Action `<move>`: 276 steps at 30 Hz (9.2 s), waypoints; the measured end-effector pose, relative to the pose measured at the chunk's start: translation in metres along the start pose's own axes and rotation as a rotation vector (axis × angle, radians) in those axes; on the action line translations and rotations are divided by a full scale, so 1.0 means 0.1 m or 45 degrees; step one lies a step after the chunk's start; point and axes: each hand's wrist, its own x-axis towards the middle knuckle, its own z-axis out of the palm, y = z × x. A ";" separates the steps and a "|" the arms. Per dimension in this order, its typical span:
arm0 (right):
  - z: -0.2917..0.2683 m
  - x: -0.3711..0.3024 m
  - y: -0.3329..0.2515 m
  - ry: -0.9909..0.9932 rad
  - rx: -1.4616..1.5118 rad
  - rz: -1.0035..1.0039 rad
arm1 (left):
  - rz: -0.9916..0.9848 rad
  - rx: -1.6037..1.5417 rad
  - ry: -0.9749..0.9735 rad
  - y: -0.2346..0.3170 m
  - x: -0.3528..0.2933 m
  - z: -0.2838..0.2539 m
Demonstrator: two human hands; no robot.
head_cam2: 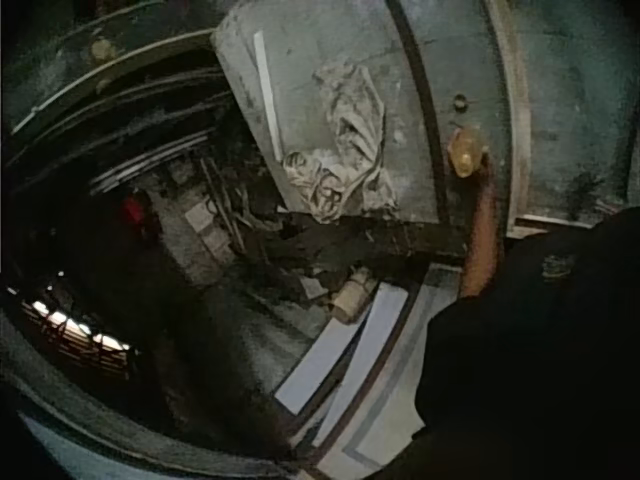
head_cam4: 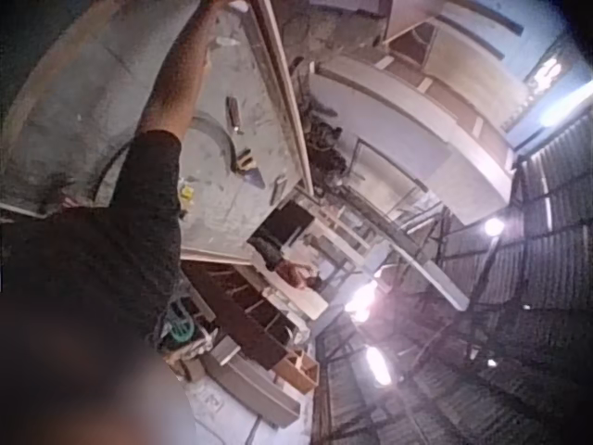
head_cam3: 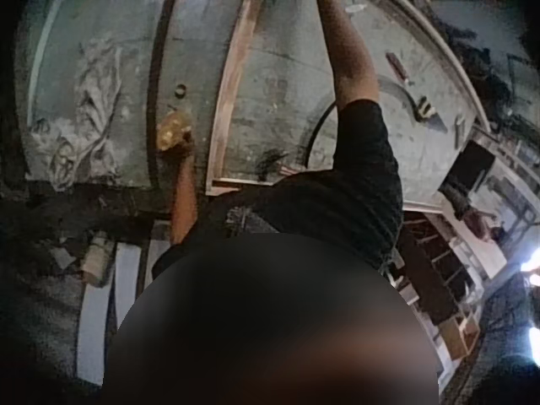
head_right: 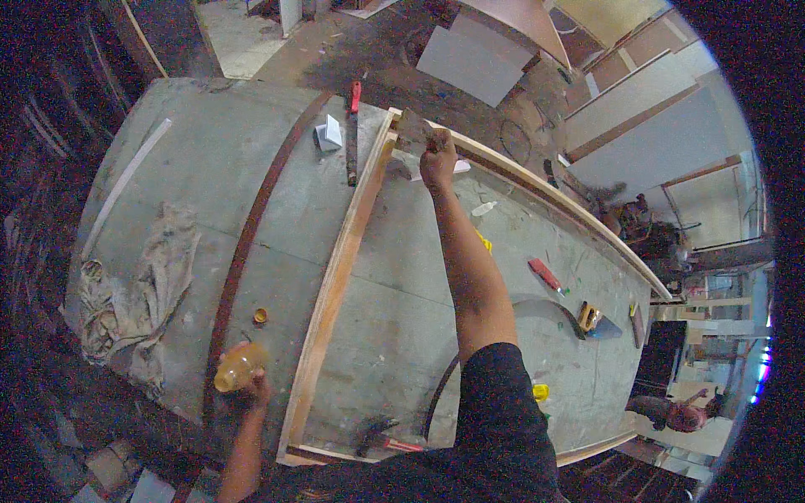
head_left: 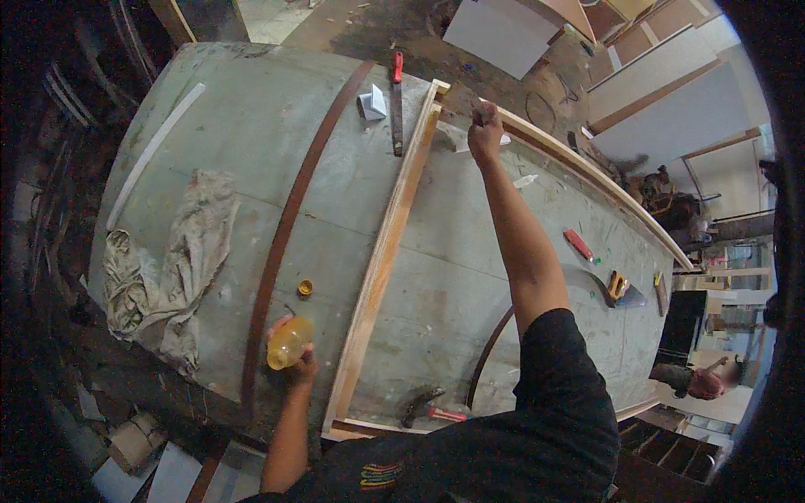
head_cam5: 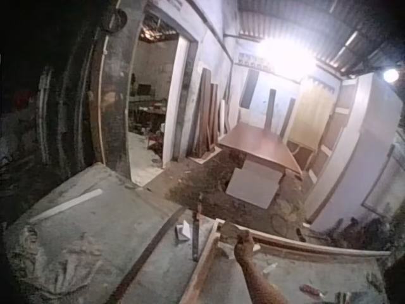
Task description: The person applies a yellow liquid finish to a rectangular wooden frame and a curved wooden strip using a plastic bottle and a cloth. They pour the liquid onto the wood and wipe it in with the cloth, repeating the process on different sections of the frame and strip.
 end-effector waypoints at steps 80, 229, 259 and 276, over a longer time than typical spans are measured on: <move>-1.07 -3.89 -1.33 -0.854 0.284 0.080 | -0.076 0.541 -0.277 -0.14 -0.10 -0.33; -1.44 -5.19 -2.13 -0.266 0.657 0.784 | -0.042 0.143 -0.107 -0.30 0.10 0.00; -0.85 -3.15 -1.28 -0.411 0.592 0.949 | -0.201 0.779 -0.182 0.25 0.13 -0.25; -1.45 -3.56 -1.86 -0.647 0.589 1.039 | -0.072 0.810 -0.292 0.08 0.04 -0.48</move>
